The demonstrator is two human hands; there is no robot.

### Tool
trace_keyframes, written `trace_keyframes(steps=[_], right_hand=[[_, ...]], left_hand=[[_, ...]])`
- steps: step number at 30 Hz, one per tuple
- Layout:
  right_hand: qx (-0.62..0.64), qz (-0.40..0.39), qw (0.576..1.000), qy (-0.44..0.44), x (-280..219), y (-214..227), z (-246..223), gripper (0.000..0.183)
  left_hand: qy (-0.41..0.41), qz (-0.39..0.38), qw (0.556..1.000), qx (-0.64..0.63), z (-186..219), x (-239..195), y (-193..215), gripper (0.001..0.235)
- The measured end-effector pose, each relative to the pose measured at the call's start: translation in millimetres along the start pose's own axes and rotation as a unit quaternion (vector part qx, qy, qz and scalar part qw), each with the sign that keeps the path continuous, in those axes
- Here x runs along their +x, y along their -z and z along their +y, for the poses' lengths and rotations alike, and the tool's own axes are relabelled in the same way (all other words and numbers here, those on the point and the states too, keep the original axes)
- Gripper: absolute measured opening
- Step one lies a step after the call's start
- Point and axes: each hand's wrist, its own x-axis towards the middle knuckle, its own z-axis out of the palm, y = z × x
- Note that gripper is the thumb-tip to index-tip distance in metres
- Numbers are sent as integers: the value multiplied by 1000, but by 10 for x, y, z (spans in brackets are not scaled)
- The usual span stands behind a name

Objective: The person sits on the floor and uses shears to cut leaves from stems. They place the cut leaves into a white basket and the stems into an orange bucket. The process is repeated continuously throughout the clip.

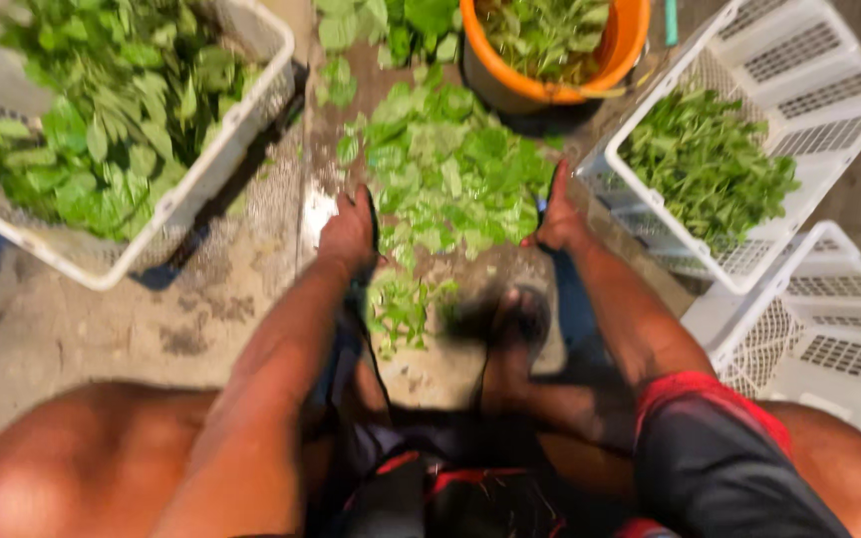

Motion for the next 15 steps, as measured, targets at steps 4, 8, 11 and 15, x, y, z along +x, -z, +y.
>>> trace_keyframes(steps=[4,8,11,15], right_hand=[[-41,-71,987,-140,175,-53,-307,173],[-74,-84,982,-151,373,-49,-623,165],[-58,-101,980,-161,424,-145,-828,156],[-95,-108,975,-170,577,-182,-1071,152]], left_hand=[[5,37,995,-96,206,212,-78,143],[9,30,993,-118,324,445,-96,151],[13,45,986,-158,340,637,-88,148],[-25,112,986,-121,317,832,-82,152]])
